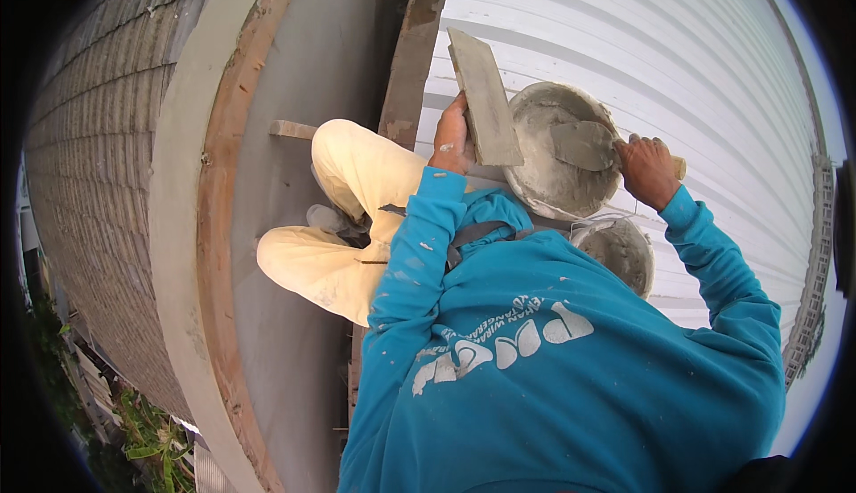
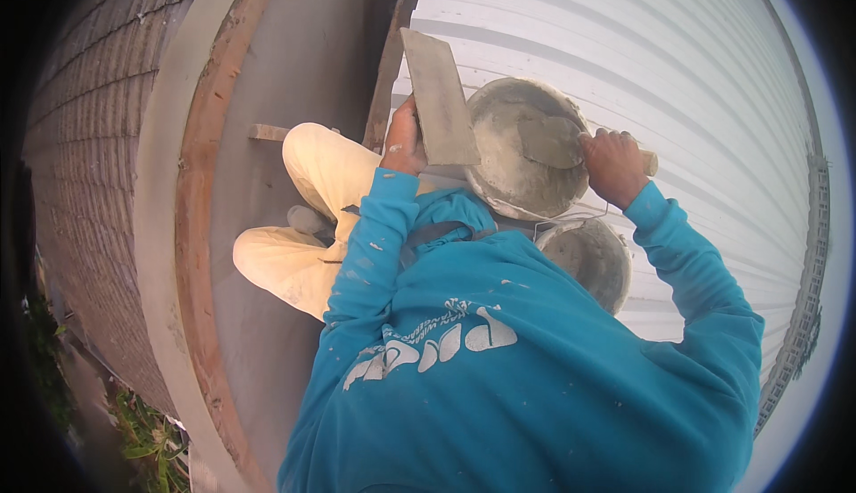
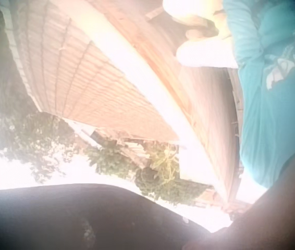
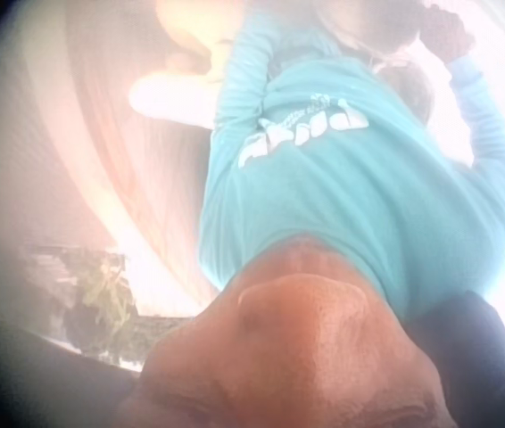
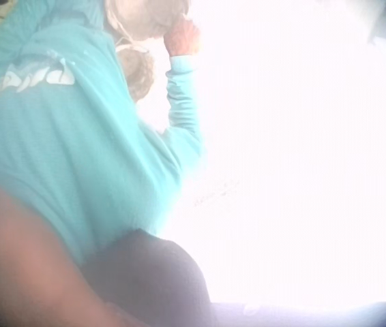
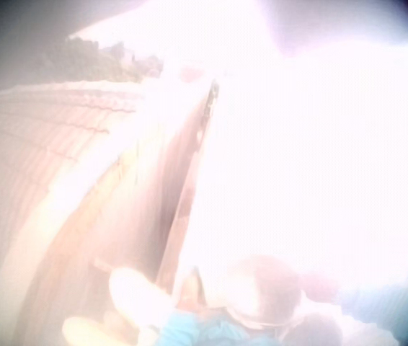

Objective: The person scoops wet cement from a bucket with a trowel and applies it to the curved edge of a roof. They smooth the cement along the edge using a wooden float, repeatedly adding more material and leveling the surface.

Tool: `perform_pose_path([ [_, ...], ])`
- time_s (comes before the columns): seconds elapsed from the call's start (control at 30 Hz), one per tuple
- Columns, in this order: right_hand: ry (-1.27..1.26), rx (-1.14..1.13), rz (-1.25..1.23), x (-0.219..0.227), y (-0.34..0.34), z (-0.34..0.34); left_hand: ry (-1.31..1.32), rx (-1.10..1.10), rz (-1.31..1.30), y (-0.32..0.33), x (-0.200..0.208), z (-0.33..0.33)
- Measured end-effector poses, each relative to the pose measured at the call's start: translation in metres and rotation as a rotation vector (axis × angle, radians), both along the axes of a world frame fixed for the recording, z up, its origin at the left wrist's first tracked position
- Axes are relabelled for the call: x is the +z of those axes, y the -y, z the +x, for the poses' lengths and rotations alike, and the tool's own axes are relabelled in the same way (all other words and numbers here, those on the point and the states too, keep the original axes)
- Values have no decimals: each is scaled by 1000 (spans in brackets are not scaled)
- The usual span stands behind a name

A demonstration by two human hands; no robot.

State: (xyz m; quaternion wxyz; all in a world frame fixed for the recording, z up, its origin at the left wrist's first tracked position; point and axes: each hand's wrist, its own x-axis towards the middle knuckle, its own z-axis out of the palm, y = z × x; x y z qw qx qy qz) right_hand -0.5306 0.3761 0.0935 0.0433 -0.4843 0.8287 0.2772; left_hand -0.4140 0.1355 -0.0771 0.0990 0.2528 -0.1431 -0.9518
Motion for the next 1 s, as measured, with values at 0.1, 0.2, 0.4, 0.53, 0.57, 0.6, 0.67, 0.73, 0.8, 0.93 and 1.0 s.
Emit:
perform_pose_path([
  [0.1, 58, -103, -39, -4, -5, 3, 17, -7, -26, 0, 12, -14],
  [0.2, 117, -116, -153, -9, -9, 15, -12, 8, -59, 7, 6, -17],
  [0.4, 154, -230, -152, -29, -14, 28, -29, 31, -7, 8, -14, -17],
  [0.53, 202, -370, -99, -22, -8, 30, 21, 22, -19, 8, -10, -13],
  [0.57, 213, -375, -102, -21, -10, 29, 36, 20, -25, 9, -9, -13],
  [0.6, 224, -380, -106, -20, -15, 26, 23, 26, -26, 9, -8, -13],
  [0.67, 247, -394, -103, -18, -18, 23, -2, 40, -29, 9, -9, -12],
  [0.73, 270, -412, -90, -16, -18, 19, 5, 34, -45, 9, -14, -12],
  [0.8, 314, -406, -117, -15, -22, 18, 5, 32, -50, 10, -14, -12],
  [0.93, 363, -406, -133, -11, -25, 18, 2, 38, -46, 11, -11, -9],
  [1.0, 355, -420, -135, -12, -25, 20, 6, 45, -51, 12, -8, -6],
])
